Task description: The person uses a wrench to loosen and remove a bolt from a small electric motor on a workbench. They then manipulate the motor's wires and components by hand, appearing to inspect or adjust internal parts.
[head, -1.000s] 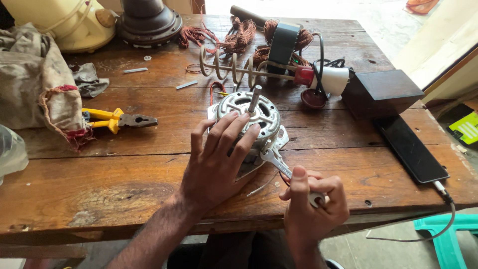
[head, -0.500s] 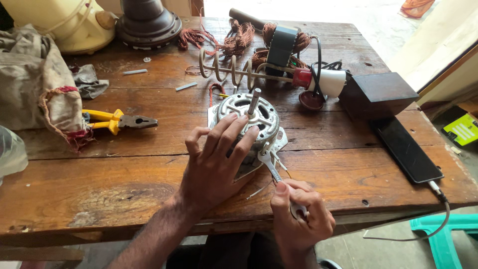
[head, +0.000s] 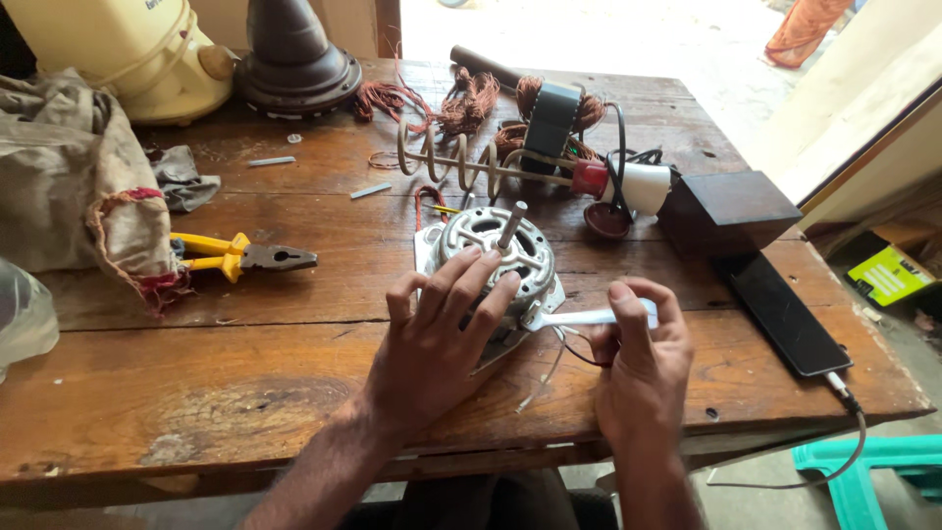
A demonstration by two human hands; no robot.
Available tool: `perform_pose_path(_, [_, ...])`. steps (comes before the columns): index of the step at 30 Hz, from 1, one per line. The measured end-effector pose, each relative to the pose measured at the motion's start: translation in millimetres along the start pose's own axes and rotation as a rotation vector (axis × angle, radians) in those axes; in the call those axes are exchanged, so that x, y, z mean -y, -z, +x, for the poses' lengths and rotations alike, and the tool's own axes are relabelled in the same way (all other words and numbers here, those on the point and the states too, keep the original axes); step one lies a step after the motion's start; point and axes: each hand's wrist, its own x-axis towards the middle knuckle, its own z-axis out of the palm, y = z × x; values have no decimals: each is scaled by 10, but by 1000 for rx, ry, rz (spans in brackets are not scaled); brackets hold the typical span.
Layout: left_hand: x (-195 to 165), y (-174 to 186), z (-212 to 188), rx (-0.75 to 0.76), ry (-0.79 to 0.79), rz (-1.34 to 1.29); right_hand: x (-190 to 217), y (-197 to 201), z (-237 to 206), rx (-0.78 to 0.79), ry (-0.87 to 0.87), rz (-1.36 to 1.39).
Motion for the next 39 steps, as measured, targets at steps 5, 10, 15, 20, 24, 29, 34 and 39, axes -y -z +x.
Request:
perform_pose_path(5, [-4, 2, 8, -24, -1, -10, -66, -29, -4, 211, -46, 55])
perform_pose_path(10, [-46, -43, 0, -41, 14, -37, -184, 120, 20, 227, -46, 179])
perform_pose_path(15, [-1, -52, -3, -37, 8, -39, -242, 172, 29, 174, 9, 231])
perform_pose_path(20, [-18, -16, -9, -19, 44, -129, -184, 103, -107, 78, 163, -4])
perform_pose_path(24, [-23, 29, -13, 2, 62, -125, -129, 43, -156, 71, 146, -17])
perform_pose_path(29, [-10, 59, 11, 24, 69, -137, -113, 61, -146, 90, 138, 108])
perform_pose_path(34, [-20, 66, 9, 10, 58, -110, -144, 112, -146, 170, 151, 104])
perform_pose_path(39, [0, 41, -11, 4, 67, -115, -156, 97, -210, 174, 237, -63])
